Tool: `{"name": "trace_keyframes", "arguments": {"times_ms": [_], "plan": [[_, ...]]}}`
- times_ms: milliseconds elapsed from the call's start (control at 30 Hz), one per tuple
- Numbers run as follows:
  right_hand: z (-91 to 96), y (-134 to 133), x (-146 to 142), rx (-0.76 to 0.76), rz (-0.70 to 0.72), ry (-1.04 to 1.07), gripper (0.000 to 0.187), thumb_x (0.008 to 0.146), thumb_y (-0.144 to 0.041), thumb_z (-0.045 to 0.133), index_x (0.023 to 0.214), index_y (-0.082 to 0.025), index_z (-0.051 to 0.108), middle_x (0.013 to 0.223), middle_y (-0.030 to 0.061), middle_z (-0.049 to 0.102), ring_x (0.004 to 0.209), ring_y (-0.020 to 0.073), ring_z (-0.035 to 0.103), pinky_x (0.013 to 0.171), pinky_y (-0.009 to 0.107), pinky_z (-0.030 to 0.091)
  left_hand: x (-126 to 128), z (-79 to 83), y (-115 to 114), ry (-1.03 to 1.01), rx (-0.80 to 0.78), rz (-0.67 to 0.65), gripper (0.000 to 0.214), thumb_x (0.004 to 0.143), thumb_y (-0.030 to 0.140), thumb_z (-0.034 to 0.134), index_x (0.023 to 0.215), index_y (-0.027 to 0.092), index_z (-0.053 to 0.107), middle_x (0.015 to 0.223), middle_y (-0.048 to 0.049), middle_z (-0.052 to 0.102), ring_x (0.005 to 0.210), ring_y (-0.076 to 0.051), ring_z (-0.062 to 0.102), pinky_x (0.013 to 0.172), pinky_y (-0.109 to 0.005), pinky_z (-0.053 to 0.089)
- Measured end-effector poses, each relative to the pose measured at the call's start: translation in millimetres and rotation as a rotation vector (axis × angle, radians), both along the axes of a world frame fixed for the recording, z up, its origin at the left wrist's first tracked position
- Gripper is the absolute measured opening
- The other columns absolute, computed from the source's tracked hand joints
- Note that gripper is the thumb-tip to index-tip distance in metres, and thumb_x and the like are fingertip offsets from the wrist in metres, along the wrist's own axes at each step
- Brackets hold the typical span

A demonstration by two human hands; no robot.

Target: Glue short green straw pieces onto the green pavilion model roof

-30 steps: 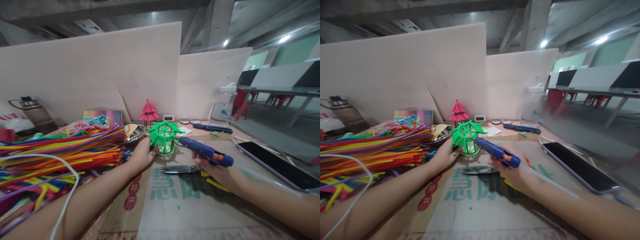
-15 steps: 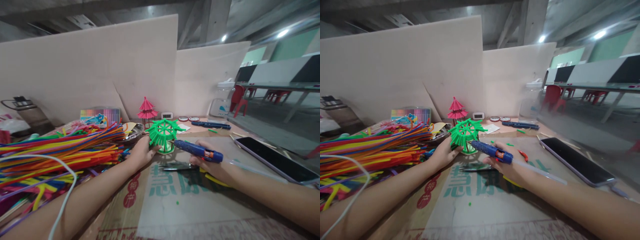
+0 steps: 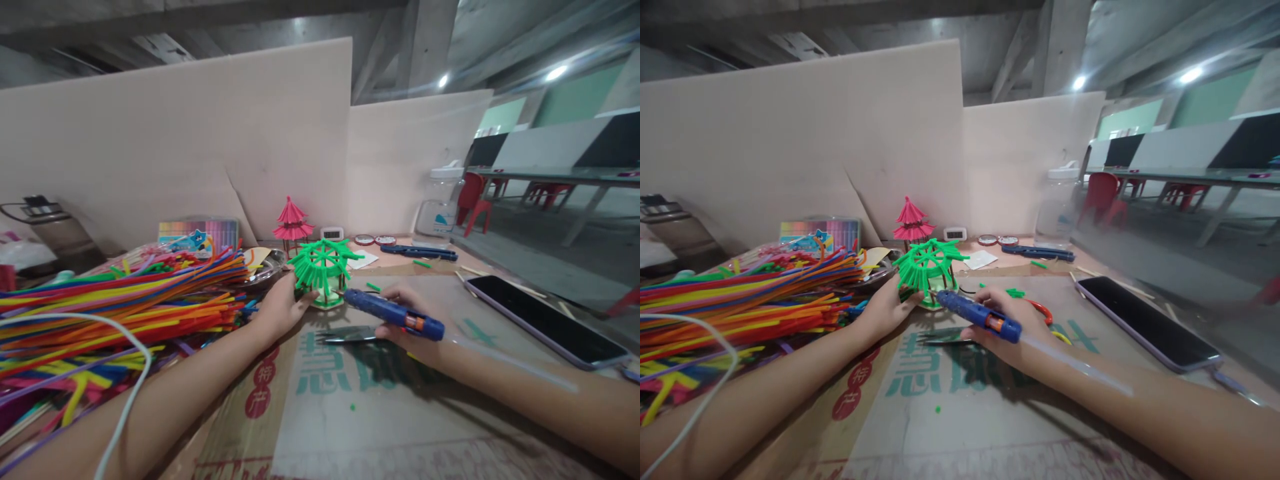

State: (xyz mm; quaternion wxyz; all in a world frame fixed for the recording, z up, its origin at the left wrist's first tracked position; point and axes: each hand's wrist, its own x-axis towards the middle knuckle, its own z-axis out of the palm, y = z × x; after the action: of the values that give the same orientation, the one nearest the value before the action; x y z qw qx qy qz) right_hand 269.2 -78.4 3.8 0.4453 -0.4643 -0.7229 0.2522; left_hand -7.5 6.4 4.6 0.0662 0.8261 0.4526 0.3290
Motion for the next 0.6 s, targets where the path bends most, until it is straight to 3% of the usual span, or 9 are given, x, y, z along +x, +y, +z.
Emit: {"name": "trace_keyframes", "arguments": {"times_ms": [133, 400, 600], "plan": [[2.8, -1, 1, -0.002, -0.048, -0.147, 0.029, 0.078, -0.048, 0.074, 0.094, -0.027, 0.063, 0.073, -0.0026, 0.068, 0.062, 0.0174, 0.061, 0.055, 0.026, 0.043, 0, -1.4, 0, -0.019, -0.011, 0.012, 0.041, 0.091, 0.048, 0.056, 0.119, 0.019, 0.058, 0.118, -0.0130, 0.069, 0.119, -0.031, 0.062, 0.104, -0.046, 0.048], [10.3, -3, -5, 0.026, -0.081, -0.081, 0.027, 0.078, -0.050, 0.068, 0.084, -0.025, 0.059, 0.067, -0.0023, 0.066, 0.058, 0.0176, 0.059, 0.053, 0.027, 0.043, -1, -1.9, 1, 0.051, 0.023, 0.018, 0.029, 0.090, 0.045, 0.058, 0.102, 0.018, 0.063, 0.116, -0.0141, 0.068, 0.119, -0.032, 0.061, 0.104, -0.047, 0.048], [11.4, -6, -5, -0.020, 0.008, -0.095, 0.024, 0.081, -0.048, 0.067, 0.084, -0.025, 0.059, 0.081, 0.0002, 0.074, 0.069, 0.0195, 0.067, 0.059, 0.028, 0.047, 2, 1.4, -3, 0.001, 0.030, -0.018, 0.030, 0.090, 0.043, 0.058, 0.107, 0.019, 0.064, 0.115, -0.0135, 0.069, 0.118, -0.032, 0.062, 0.106, -0.048, 0.047]]}}
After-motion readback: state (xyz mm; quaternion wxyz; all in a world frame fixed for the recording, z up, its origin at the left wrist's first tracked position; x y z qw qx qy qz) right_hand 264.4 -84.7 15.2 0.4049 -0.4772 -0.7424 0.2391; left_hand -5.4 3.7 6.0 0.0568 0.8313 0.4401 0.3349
